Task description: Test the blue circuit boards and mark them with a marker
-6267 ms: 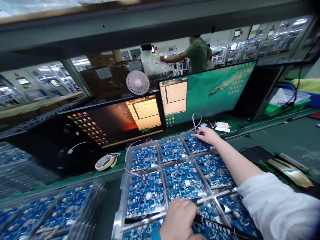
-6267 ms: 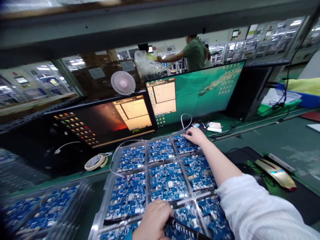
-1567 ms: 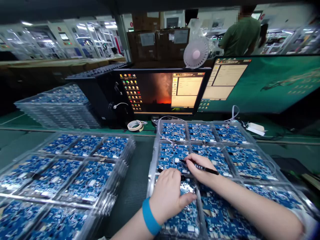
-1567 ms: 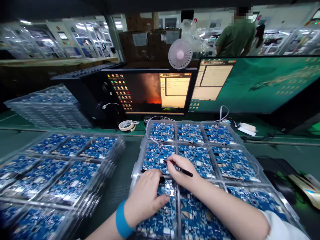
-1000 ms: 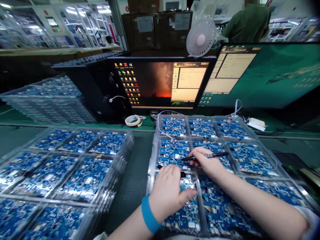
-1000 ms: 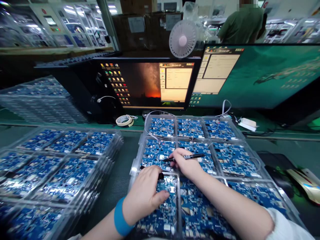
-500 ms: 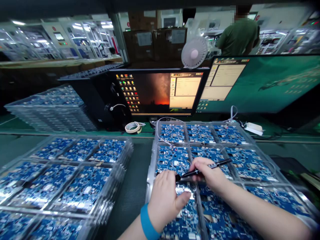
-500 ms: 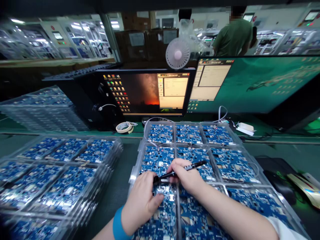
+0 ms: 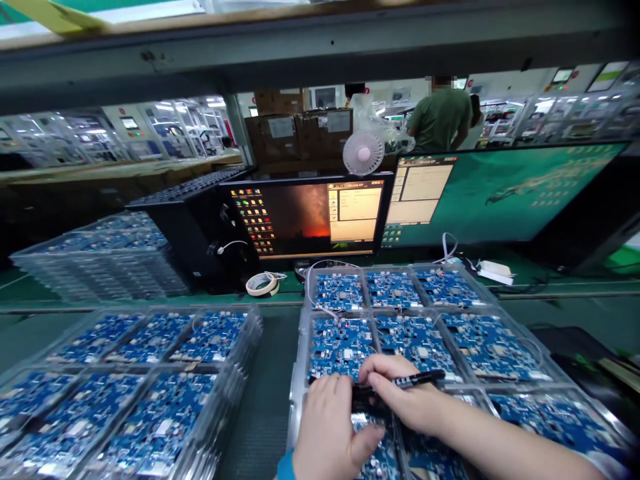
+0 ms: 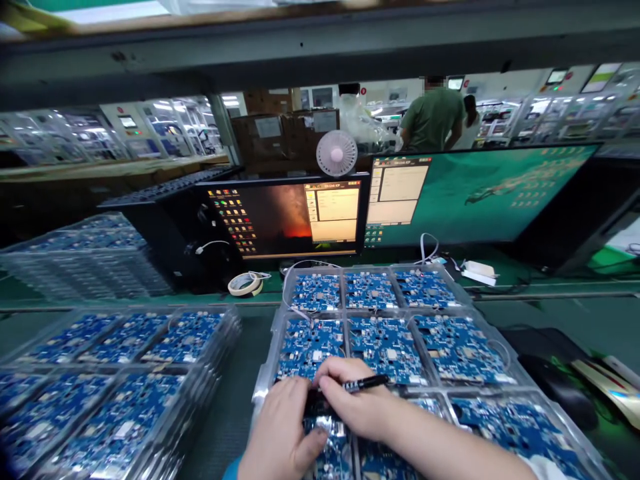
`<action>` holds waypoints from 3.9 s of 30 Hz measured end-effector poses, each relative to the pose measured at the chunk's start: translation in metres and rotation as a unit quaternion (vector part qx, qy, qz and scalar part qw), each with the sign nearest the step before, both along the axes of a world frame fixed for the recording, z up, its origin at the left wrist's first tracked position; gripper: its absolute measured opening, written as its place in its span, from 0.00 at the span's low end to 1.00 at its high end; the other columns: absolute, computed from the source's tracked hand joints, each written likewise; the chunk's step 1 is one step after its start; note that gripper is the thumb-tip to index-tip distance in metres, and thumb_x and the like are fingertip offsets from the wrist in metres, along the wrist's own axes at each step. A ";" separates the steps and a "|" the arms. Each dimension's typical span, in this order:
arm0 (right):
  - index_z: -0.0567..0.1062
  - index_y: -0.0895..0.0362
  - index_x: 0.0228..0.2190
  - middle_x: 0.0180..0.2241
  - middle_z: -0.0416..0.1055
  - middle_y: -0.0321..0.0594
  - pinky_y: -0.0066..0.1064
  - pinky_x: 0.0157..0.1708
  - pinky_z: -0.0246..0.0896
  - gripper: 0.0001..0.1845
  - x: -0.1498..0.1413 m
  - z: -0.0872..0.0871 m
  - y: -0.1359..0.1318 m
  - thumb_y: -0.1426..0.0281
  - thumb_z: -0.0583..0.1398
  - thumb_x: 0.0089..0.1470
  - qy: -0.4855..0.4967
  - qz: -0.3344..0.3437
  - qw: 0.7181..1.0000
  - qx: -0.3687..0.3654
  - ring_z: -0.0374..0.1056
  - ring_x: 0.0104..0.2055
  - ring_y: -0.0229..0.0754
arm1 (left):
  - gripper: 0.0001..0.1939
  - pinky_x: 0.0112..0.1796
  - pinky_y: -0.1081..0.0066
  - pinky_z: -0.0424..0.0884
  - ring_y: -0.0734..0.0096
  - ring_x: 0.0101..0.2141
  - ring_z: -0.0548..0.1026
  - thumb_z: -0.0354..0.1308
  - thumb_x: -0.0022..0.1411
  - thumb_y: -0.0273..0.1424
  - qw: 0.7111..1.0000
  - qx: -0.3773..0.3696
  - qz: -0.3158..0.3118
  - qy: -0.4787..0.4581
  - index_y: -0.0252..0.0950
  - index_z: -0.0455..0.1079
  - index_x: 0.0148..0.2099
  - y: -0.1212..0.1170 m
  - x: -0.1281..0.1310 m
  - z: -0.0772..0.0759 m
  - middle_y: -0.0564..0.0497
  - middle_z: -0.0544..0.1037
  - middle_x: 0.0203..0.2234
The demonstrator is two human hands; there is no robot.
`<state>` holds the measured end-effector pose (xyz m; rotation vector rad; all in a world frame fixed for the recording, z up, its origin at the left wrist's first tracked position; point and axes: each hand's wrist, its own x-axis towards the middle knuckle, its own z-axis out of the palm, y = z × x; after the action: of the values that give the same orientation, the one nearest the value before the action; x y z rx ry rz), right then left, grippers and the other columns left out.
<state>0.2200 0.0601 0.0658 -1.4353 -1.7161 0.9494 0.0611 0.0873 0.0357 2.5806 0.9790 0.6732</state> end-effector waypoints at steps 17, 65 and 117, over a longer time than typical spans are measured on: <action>0.64 0.52 0.47 0.46 0.64 0.33 0.30 0.47 0.51 0.21 -0.013 -0.010 -0.010 0.71 0.46 0.50 -0.143 0.100 0.978 0.116 0.59 0.46 0.37 | 0.42 0.17 0.73 0.60 0.68 0.16 0.66 0.18 0.49 0.58 0.987 -0.058 -0.119 -0.093 0.33 0.64 0.23 0.005 -0.003 -0.003 0.47 0.68 0.14; 0.68 0.58 0.23 0.24 0.68 0.38 0.24 0.24 0.49 0.15 0.023 -0.016 0.179 0.64 0.47 0.52 -0.291 -0.218 0.931 0.027 0.62 0.27 0.35 | 0.37 0.35 0.58 0.65 0.56 0.33 0.69 0.28 0.53 0.57 0.997 0.034 -0.026 0.071 0.30 0.62 0.37 0.008 0.000 -0.013 0.40 0.70 0.31; 0.69 0.55 0.24 0.24 0.68 0.35 0.23 0.22 0.45 0.14 0.037 -0.054 0.221 0.60 0.51 0.50 -0.272 -0.237 0.932 0.023 0.61 0.28 0.36 | 0.40 0.39 0.52 0.63 0.52 0.37 0.68 0.27 0.50 0.59 0.996 -0.045 -0.037 0.072 0.29 0.62 0.39 0.010 0.001 -0.006 0.38 0.70 0.33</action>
<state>0.2573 0.2813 0.0115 -2.0892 -1.6082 0.2542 0.0617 0.0971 0.0298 2.5996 0.9281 0.4196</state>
